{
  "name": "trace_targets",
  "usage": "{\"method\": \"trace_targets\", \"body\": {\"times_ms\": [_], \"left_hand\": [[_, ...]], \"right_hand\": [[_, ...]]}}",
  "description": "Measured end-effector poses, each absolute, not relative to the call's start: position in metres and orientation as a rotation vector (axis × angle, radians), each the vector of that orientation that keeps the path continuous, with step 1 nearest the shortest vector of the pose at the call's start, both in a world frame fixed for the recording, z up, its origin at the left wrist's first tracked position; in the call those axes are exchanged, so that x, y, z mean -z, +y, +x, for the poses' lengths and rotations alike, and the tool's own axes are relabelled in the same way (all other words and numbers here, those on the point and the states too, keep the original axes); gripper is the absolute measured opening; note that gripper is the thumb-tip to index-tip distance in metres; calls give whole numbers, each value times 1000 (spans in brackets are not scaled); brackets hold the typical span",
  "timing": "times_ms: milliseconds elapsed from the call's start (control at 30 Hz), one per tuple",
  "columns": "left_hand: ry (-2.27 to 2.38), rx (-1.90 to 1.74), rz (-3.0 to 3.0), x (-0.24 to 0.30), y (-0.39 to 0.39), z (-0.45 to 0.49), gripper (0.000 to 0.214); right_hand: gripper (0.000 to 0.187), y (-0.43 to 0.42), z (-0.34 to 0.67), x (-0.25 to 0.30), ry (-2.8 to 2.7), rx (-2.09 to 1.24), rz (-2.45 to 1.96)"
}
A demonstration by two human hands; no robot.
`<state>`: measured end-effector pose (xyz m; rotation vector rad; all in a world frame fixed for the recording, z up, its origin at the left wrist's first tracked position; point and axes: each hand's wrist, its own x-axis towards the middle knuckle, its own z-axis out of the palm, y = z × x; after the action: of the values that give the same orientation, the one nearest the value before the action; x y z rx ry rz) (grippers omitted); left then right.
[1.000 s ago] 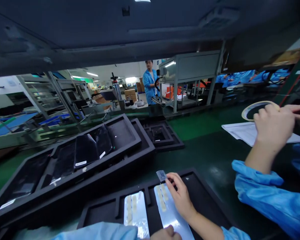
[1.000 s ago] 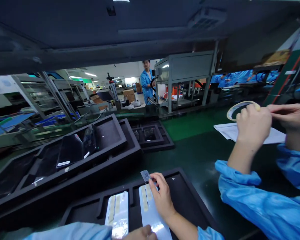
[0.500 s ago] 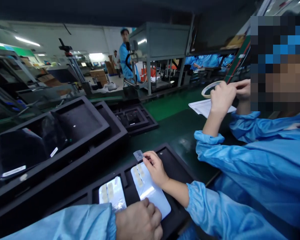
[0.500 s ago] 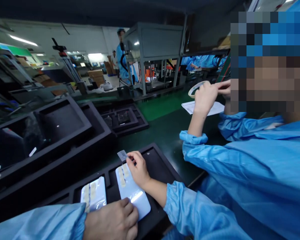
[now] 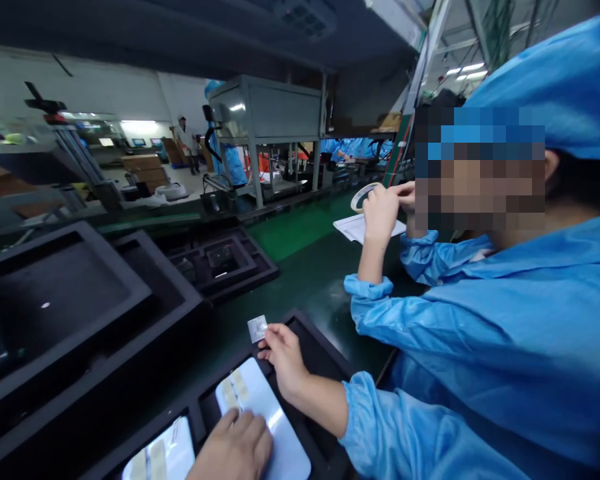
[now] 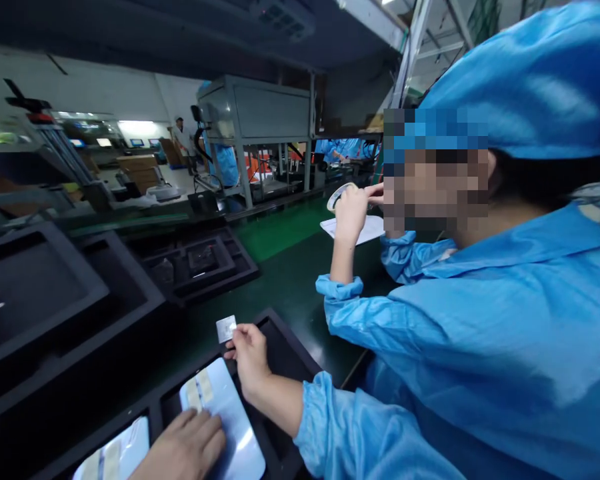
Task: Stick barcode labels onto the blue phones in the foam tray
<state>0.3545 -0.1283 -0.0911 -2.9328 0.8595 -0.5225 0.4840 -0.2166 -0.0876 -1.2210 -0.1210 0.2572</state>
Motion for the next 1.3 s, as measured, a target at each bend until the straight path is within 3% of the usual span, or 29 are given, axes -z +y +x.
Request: {"method": "trace_targets", "body": {"times_ms": [133,467,800,1000,1300], "left_hand": [[556,155,-3028,43,-116,366,17],[-2,333,-3467,51,-66,386,21],[-340,663,-3746,58,-47,387,11],[-366,820,-3795,59,-44,386,10],[-400,821,-3781,60,-43,387,10]], "right_hand": [[45,-221,485,80,4,-372,-1101],[41,-227,492,62,51,-574,-1019],[12,-273,484,49,-983,-609,-1524],[13,-278,486,52,-1406,-745,-1632],[19,-266,490,63,-1481,-815,-1643]]}}
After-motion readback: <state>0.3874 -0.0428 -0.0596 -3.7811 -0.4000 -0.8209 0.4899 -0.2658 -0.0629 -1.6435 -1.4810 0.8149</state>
